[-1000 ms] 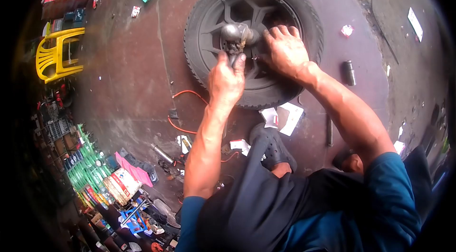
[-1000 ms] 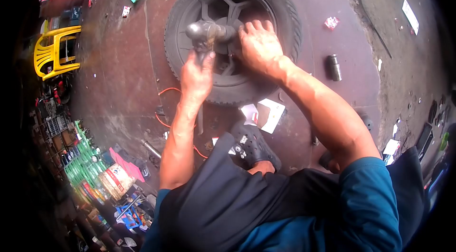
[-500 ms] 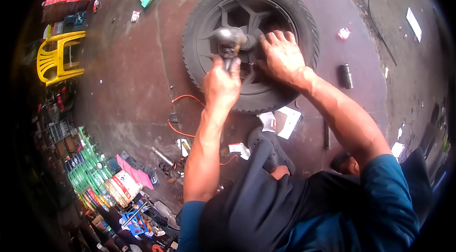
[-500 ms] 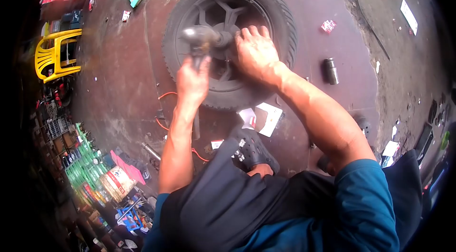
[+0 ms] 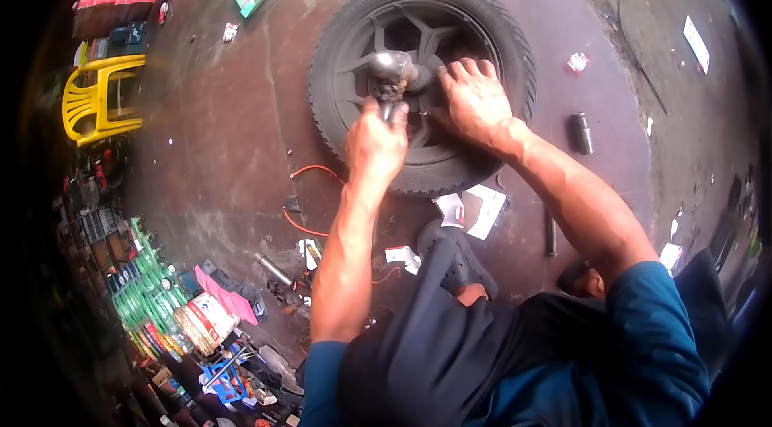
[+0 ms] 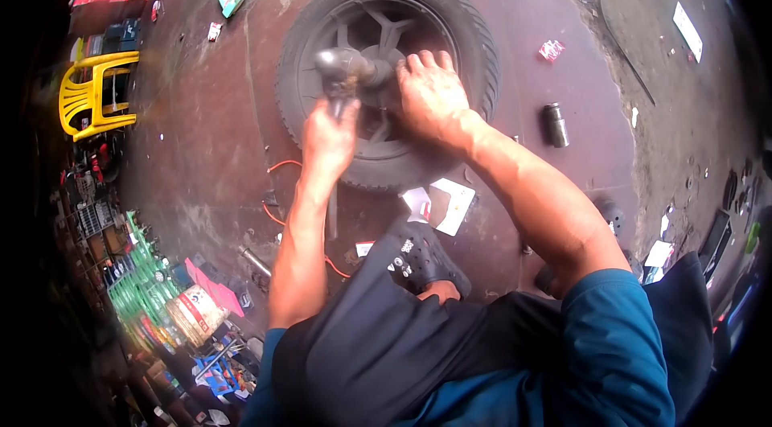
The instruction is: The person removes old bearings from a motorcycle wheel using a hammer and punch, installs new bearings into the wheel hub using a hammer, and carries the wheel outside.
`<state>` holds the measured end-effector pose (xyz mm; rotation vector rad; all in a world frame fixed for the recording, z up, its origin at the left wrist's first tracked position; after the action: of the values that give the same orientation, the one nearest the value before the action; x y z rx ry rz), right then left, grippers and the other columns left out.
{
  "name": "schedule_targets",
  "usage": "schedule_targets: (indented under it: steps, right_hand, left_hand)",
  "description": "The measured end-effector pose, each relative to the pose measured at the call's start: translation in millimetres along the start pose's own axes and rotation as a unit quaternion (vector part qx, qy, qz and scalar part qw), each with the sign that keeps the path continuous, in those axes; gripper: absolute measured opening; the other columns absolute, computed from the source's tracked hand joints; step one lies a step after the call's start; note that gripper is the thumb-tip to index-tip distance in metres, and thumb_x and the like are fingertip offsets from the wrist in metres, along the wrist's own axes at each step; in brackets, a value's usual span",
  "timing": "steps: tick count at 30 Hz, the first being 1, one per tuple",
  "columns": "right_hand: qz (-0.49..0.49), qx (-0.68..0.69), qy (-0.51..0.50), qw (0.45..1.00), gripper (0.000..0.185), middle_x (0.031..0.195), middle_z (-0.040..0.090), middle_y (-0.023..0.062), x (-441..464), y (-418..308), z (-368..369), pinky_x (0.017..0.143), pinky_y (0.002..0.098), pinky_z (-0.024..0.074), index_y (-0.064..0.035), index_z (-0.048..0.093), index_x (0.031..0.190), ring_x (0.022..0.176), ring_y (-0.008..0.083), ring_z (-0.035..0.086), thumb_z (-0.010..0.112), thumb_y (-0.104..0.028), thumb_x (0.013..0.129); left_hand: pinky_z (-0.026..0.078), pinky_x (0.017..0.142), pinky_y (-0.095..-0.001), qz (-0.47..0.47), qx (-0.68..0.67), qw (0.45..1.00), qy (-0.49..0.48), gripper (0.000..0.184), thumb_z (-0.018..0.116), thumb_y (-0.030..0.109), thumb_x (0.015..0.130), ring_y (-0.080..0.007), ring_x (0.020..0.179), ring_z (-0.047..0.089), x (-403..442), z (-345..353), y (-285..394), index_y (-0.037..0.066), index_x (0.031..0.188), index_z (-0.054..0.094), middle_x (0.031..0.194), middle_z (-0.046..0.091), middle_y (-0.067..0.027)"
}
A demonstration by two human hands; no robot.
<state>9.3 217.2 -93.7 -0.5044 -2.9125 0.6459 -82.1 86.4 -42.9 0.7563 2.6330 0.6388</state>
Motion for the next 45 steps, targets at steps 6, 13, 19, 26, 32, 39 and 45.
schedule_targets:
  steps: [6,13,19,26,32,39,45]
  right_hand:
    - [0.000,0.004,-0.009,1.000,0.050,0.118,0.060,0.0177,2.1,-0.2,-4.9,0.104,0.0470,0.0367,0.0036,0.062,0.115,0.119,0.0329,0.052,0.070,-0.032,0.081]
    - [-0.001,-0.012,-0.010,1.000,0.058,0.120,0.059,0.0180,2.9,0.4,-1.8,0.105,0.0468,0.0365,0.0038,0.058,0.123,0.121,0.0335,0.051,0.071,-0.035,0.081]
    - [-0.027,0.043,0.080,0.996,0.058,0.121,0.059,0.0183,0.1,-1.8,-13.5,0.103,0.0485,0.0374,0.0000,0.058,0.125,0.120,0.0341,0.051,0.075,-0.031,0.079]
    - [0.346,0.215,0.276,0.871,0.072,0.125,0.058,0.0230,-67.4,116.9,-29.7,0.102,0.0454,0.0428,0.0013,0.053,0.134,0.118,0.0374,0.055,0.078,-0.041,0.081]
    - [0.416,0.532,0.203,0.709,0.090,0.133,0.054,0.0275,-90.3,106.2,2.7,0.103,0.0351,0.0430,0.0116,0.039,0.142,0.122,0.0286,0.055,0.079,-0.043,0.081]
    - [0.427,0.533,0.124,0.720,0.098,0.136,0.052,0.0287,-89.1,125.0,8.2,0.106,0.0357,0.0414,0.0128,0.035,0.144,0.124,0.0302,0.054,0.078,-0.048,0.080]
    - [0.439,0.538,0.128,0.708,0.093,0.137,0.052,0.0256,-93.1,117.0,10.2,0.103,0.0374,0.0424,0.0080,0.039,0.143,0.124,0.0296,0.053,0.075,-0.052,0.081]
  left_hand:
    - [0.049,0.072,-0.0557,0.015,-0.065,0.997,0.048,0.038,0.064,0.032,0.094,-0.0515,0.083,0.065,-5.5,-1.9,-5.6,-0.004,0.103,0.056,0.082,0.067,-0.0302]
    - [0.049,0.072,-0.0555,-0.008,-0.075,0.997,0.020,0.038,0.065,0.032,0.093,-0.0514,0.086,0.064,-15.3,6.9,-18.0,-0.004,0.103,0.058,0.083,0.066,-0.0310]
    - [0.049,0.070,-0.0557,0.014,-0.061,0.998,0.019,0.035,0.066,0.029,0.092,-0.0507,0.084,0.065,-13.8,0.2,-16.9,-0.003,0.100,0.057,0.082,0.066,-0.0309]
    - [0.050,0.066,-0.0531,0.011,-0.091,0.996,0.008,0.033,0.068,0.026,0.091,-0.0484,0.082,0.066,-20.9,6.6,-30.5,-0.004,0.099,0.056,0.080,0.067,-0.0281]
    - [0.051,0.071,-0.0512,0.020,-0.099,0.994,0.034,0.032,0.068,0.025,0.091,-0.0467,0.085,0.067,-24.9,8.1,-28.8,-0.001,0.106,0.058,0.085,0.069,-0.0264]
    - [0.049,0.082,-0.0295,-0.054,-0.295,0.929,0.218,0.033,0.078,0.017,0.087,-0.0158,0.086,0.062,-72.6,-16.6,-78.5,-0.003,0.110,0.065,0.098,0.070,-0.0068]
    - [0.051,0.078,-0.0380,-0.283,-0.052,0.931,0.224,0.036,0.079,0.020,0.084,-0.0258,0.078,0.065,-121.4,-45.4,-189.6,0.000,0.108,0.064,0.087,0.069,-0.0127]
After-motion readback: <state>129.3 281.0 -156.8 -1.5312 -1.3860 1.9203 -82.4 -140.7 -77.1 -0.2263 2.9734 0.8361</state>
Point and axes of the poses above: each hand's wrist, its own x-axis towards the middle knuckle, its own z-axis out of the palm, y = z × x, the point moved 7 cm from there along x, towards the middle knuckle
